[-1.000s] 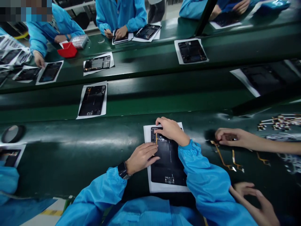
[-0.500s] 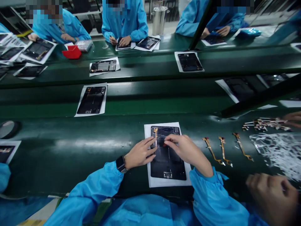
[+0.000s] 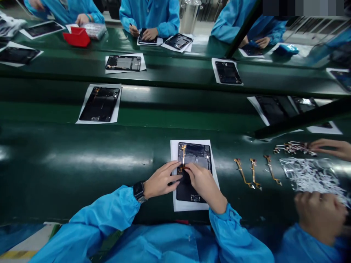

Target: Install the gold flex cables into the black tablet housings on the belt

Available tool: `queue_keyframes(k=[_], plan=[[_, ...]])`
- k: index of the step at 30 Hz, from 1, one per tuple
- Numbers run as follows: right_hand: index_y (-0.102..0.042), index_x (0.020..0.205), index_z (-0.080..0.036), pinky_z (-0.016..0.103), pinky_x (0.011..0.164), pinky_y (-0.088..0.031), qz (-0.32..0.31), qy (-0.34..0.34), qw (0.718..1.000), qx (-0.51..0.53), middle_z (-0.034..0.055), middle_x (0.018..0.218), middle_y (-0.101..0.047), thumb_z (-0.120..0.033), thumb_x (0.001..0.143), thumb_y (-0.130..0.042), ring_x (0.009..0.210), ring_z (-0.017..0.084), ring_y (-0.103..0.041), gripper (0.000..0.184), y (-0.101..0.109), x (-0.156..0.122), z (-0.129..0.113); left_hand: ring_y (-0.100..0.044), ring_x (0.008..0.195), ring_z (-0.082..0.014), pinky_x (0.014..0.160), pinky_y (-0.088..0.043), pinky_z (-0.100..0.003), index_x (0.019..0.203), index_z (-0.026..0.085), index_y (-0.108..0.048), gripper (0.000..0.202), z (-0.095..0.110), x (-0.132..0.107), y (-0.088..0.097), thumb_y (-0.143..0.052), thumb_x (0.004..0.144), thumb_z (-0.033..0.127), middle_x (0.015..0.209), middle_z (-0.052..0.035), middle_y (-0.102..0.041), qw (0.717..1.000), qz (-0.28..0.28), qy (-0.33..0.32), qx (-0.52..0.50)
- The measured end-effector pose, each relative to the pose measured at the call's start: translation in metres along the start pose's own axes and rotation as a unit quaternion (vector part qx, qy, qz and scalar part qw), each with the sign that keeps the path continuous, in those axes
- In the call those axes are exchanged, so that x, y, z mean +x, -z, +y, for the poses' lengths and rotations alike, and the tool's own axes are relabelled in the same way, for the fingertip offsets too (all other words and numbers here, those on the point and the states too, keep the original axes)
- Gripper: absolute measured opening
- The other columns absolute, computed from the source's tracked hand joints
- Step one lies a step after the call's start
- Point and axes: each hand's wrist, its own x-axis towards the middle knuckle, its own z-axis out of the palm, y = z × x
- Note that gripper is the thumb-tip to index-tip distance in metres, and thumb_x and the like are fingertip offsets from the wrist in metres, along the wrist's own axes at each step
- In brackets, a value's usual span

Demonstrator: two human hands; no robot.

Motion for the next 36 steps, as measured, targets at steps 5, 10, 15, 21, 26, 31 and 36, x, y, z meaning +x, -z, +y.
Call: queue_keyframes(k=[5,10,15,21,26,31,36], plan=[[-0.059,0.105,-0.02,0.027,0.064,-0.044,-0.025,0.02,0.998,-0.053,0.0084,0.094,-0.07,-0.014,0.097,-0.04,0.078,0.021,-0.067,0.021,-0.006,0.003,-0.008,-0.032,0.141,-0.0317,0.112,-0.039,-0.051,0.118,0.016,-0.063,0.029,0.002,-0.003,0.0,-0.056,0.091,0.024,0.149,-0.0169,-0.036,1.0,0.0,0.01,0.02],[-0.06,0.106,-0.019,0.029,0.064,-0.047,-0.006,0.022,0.999,-0.046,0.0098,0.099,-0.07,-0.013,0.096,-0.037,0.08,0.022,-0.068,0.026,-0.016,0.001,-0.006,-0.031,0.141,-0.0344,0.114,-0.036,-0.05,0.115,0.011,-0.064,0.029,0.001,-0.004,0.0,-0.058,0.089,0.023,0.15,-0.0221,-0.032,0.999,-0.016,0.002,0.032],[-0.061,0.103,-0.021,0.031,0.075,-0.052,0.047,0.021,0.997,0.065,0.0077,0.1,-0.071,-0.018,0.097,-0.042,0.088,0.022,-0.069,0.021,-0.013,-0.004,0.0,-0.032,0.141,-0.0329,0.112,-0.038,-0.05,0.116,0.013,-0.062,0.028,-0.001,-0.004,-0.002,-0.054,0.091,0.023,0.148,-0.0207,-0.036,0.999,-0.01,0.002,0.037],[-0.063,0.103,-0.021,0.031,0.08,-0.054,0.102,0.016,0.987,0.12,0.0061,0.099,-0.072,-0.021,0.096,-0.046,0.091,0.02,-0.069,0.018,-0.018,-0.01,0.002,-0.033,0.14,-0.0325,0.112,-0.038,-0.049,0.115,0.013,-0.063,0.027,-0.001,-0.005,-0.002,-0.055,0.091,0.024,0.148,-0.0193,-0.038,0.999,-0.007,0.004,0.036],[-0.062,0.105,-0.019,0.03,0.076,-0.053,0.098,0.04,0.992,0.069,0.0066,0.099,-0.072,-0.016,0.096,-0.045,0.088,0.02,-0.069,0.02,-0.023,-0.007,-0.003,-0.032,0.14,-0.0328,0.113,-0.037,-0.049,0.116,0.012,-0.062,0.029,-0.002,-0.005,-0.002,-0.054,0.091,0.023,0.147,-0.0208,-0.037,0.999,-0.019,0.004,0.035],[-0.061,0.108,-0.017,0.028,0.067,-0.051,0.057,0.054,0.997,-0.013,0.0082,0.098,-0.071,-0.012,0.095,-0.042,0.084,0.021,-0.069,0.023,-0.02,-0.002,-0.006,-0.032,0.14,-0.0335,0.113,-0.037,-0.05,0.117,0.013,-0.062,0.03,-0.002,-0.004,-0.002,-0.053,0.092,0.024,0.147,-0.0204,-0.036,0.999,-0.025,0.003,0.042],[-0.06,0.103,-0.016,0.027,0.063,-0.047,0.059,0.064,0.995,-0.055,0.0078,0.093,-0.069,-0.01,0.095,-0.042,0.078,0.02,-0.067,0.021,-0.019,-0.002,-0.009,-0.031,0.141,-0.0326,0.112,-0.037,-0.05,0.119,0.014,-0.062,0.03,-0.002,-0.004,-0.002,-0.053,0.091,0.024,0.148,-0.019,-0.036,0.999,-0.03,0.008,0.04]])
